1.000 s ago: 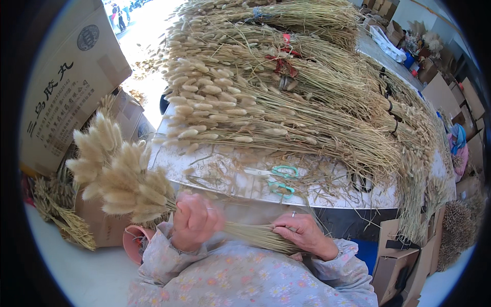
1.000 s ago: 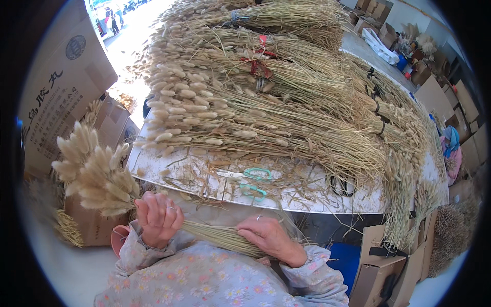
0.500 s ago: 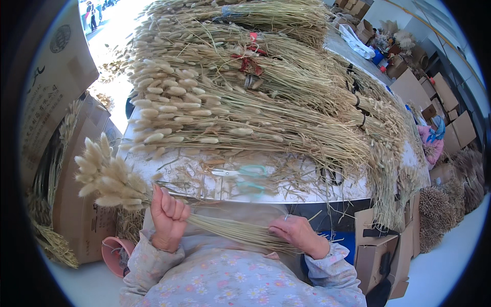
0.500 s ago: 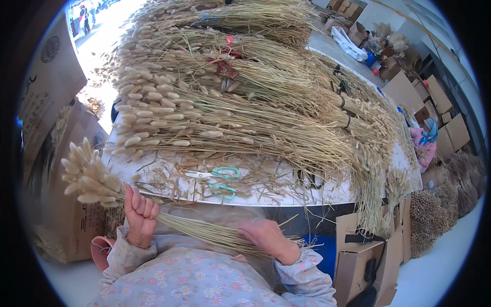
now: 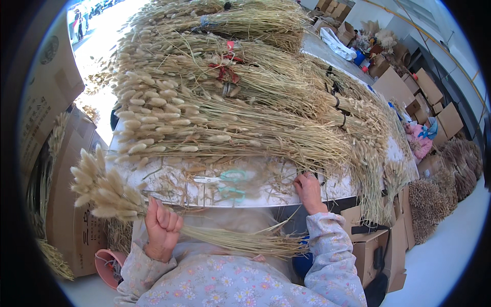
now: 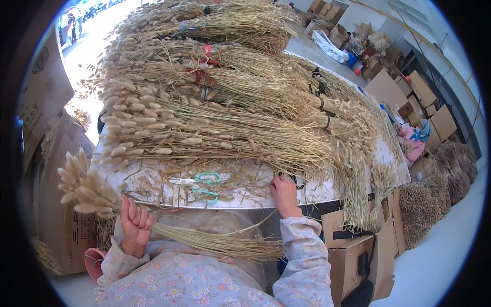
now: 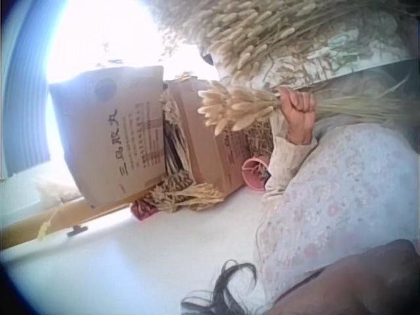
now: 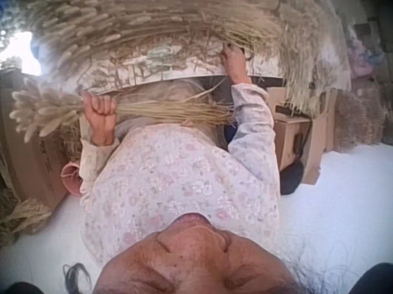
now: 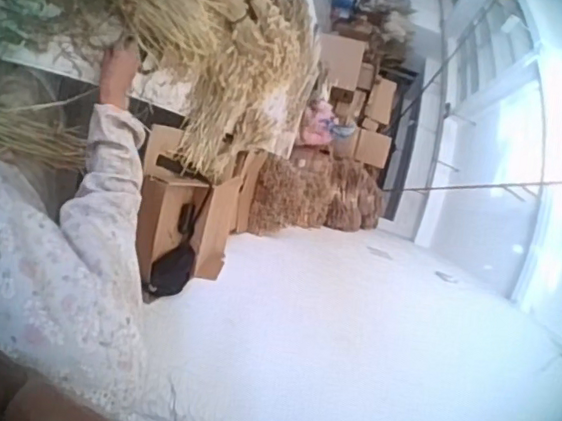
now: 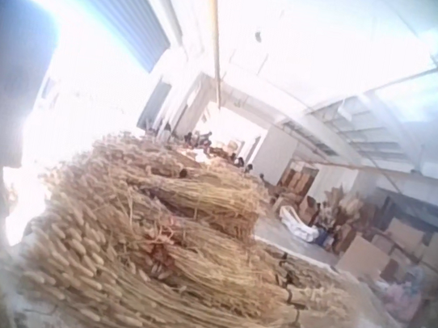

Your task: The person gathers dried wheat stalks from a large pile on a table, aligns them into a bundle, and secures the bundle with a rubber band. The person repeats this process, placing completed bundles aside.

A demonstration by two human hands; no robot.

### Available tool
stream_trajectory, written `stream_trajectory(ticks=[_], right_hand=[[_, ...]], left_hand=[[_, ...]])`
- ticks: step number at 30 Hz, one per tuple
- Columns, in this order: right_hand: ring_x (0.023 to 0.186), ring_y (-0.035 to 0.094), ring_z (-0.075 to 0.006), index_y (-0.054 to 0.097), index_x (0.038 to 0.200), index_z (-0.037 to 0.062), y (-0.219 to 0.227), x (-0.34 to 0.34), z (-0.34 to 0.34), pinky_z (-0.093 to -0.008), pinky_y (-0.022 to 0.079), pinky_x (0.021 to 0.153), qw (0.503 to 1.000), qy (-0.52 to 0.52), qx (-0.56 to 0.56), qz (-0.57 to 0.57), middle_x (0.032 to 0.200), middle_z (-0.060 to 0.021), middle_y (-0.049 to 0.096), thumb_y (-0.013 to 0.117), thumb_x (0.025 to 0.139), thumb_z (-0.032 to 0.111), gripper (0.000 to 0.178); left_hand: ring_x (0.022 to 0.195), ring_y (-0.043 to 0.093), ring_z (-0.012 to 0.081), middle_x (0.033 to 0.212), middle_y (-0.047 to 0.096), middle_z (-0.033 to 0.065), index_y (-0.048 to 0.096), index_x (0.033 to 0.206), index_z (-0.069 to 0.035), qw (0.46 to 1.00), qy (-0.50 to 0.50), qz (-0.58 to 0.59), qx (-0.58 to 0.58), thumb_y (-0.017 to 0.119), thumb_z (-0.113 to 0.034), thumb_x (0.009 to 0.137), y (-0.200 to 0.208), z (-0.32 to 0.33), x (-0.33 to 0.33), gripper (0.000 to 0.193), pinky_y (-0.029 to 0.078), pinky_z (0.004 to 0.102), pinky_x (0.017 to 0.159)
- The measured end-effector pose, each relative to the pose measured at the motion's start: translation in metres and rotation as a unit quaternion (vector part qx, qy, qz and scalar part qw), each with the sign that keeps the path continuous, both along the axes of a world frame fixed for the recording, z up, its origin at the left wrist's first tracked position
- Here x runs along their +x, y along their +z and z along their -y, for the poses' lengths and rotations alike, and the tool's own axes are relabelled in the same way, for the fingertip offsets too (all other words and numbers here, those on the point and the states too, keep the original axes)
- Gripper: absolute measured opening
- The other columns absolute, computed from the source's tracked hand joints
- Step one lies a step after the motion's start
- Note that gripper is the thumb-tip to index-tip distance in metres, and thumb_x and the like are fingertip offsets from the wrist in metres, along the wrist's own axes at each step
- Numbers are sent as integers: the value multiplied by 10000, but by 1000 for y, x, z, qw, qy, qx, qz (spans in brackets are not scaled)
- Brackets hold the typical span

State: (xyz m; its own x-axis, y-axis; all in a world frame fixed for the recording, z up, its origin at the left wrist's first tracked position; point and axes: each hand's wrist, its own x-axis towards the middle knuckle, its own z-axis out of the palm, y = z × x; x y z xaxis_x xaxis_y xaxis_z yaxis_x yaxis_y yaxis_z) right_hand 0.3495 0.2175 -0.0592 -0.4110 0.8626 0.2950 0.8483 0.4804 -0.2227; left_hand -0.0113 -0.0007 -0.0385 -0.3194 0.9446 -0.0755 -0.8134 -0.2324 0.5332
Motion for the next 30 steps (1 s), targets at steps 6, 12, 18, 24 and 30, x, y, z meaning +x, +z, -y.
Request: stream_trajectory(ticks=[6,12,18,24,30], right_hand=[[699,616,-347,663,790,52,47,23,27,-407,492,635,992,17,-107,57,765,-147,640,654,746,112,75],[553,543,-29,632,941,4,133,58,47,-175,442,493,850,3,-498,-174,715,-15,642,578,912,98,111],[565,571,-60,594,901,22,146,91,45,-201,478,515,851,-104,-329,-395,768,-44,650,556,933,145,133],[543,568,-66,593,893,20,153,166,8,-196,461,496,889,-205,-36,-407,752,-33,639,533,940,127,132],[624,631,-296,619,845,-5,141,259,-48,-384,482,586,939,-303,145,-76,690,-149,635,628,835,110,115]], left_hand=[[340,148,87,412,194,-66,322,550,-166,999,28,30,-30,384,-427,1003,-6,0,-2,526,181,273,361],[327,156,77,410,207,-71,338,564,-171,997,30,69,-28,402,-426,998,-13,-7,-5,507,193,254,333],[310,146,73,401,197,-72,314,551,-182,994,48,94,-16,387,-413,1006,-14,-6,-7,515,177,249,306],[298,132,70,397,186,-71,317,559,-182,989,79,117,-53,370,-404,1013,-17,-9,-8,509,178,246,289],[293,134,67,398,176,-65,325,569,-178,983,102,136,-73,351,-400,1019,-20,-11,-3,503,172,249,277]])
